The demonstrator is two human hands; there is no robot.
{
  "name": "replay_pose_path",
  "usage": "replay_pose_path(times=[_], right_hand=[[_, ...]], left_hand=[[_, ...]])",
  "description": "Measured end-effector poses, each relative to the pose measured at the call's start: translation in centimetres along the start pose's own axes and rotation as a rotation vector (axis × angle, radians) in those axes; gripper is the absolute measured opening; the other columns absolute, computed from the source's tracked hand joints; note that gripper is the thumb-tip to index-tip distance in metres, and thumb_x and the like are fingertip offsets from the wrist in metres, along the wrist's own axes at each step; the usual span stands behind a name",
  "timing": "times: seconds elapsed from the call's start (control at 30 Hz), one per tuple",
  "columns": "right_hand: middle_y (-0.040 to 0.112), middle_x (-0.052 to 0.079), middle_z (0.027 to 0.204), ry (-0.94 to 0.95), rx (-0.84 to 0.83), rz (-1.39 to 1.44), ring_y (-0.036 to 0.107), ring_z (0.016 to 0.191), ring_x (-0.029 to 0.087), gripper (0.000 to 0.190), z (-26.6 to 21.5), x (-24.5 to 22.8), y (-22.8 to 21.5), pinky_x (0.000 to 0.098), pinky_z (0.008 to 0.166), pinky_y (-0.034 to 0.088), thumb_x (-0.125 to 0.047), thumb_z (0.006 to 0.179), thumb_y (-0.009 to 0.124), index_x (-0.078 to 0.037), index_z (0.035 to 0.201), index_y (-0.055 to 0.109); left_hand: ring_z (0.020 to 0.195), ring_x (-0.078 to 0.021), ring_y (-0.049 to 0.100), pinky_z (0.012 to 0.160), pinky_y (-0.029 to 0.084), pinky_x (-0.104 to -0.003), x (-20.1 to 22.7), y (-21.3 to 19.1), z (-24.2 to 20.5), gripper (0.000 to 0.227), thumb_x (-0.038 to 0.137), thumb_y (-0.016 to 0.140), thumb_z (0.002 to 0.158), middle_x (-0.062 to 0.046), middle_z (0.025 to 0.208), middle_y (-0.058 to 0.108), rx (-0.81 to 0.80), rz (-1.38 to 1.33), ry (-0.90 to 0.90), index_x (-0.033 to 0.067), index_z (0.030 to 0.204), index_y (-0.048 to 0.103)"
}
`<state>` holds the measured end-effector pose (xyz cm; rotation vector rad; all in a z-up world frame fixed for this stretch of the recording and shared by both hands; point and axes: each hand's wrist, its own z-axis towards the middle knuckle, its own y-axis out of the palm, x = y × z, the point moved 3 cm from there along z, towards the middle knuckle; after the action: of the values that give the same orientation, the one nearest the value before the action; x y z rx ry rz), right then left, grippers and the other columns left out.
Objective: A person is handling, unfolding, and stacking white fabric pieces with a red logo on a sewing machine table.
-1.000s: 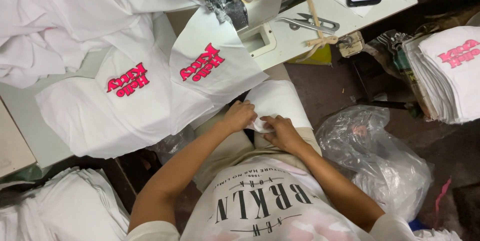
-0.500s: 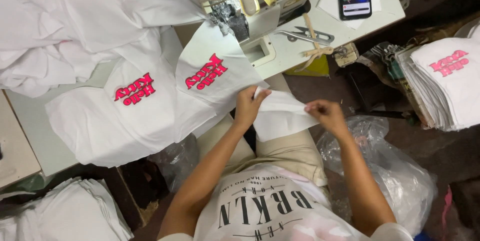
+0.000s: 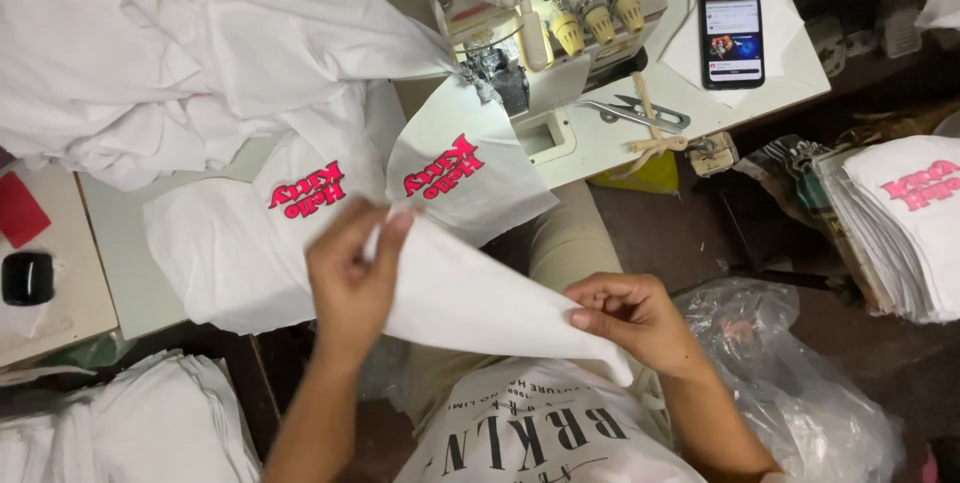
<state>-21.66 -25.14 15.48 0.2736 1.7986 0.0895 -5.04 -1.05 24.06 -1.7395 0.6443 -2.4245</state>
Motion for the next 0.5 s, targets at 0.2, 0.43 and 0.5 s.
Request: replay_pose_path(times=[0.2, 0.43, 0.5], right_hand=[[0.065, 0.009, 0.063, -0.088, 0.296, -0.393, 0.057, 0.060, 0.013, 0.018, 6.3, 2.3, -0.3, 0.0259, 0.052, 0.050, -0.014, 0.087, 0.082, -0.004, 0.102, 0.081], [0.064, 0.017, 0.108, -0.251, 0.285, -0.851, 0.063, 0.104, 0.036, 0.012, 15.3, 9.1, -3.1, 0.0415, 0.083, 0.058, -0.003, 0.085, 0.075, 0.001, 0.097, 0.075], [0.066, 0.014, 0.107, -0.322, 0.197, -0.816, 0.063, 0.104, 0.037, 0.014, 15.8, 9.2, -2.7, 0.0431, 0.083, 0.058, -0.005, 0.084, 0.077, -0.002, 0.097, 0.074]], left_hand=[[0.075, -0.0253, 0.066, 0.067, 0.053, -0.036, -8.2, 7.0, 12.1, 0.021, 0.027, 0.084, 0.091, -0.003, 0.078, 0.064, -0.089, 0.269, 0.174, 0.0097, 0.084, 0.073], [0.099, -0.0374, 0.058, 0.085, 0.053, -0.045, -14.9, 12.6, 11.2, 0.033, 0.017, 0.082, 0.084, -0.012, 0.103, 0.052, -0.073, 0.512, 0.106, 0.0063, 0.093, 0.052], [0.091, -0.0342, 0.063, 0.081, 0.052, -0.046, -16.1, 13.4, 10.0, 0.023, 0.021, 0.071, 0.094, -0.011, 0.093, 0.056, -0.132, 0.577, 0.024, 0.0062, 0.096, 0.054]])
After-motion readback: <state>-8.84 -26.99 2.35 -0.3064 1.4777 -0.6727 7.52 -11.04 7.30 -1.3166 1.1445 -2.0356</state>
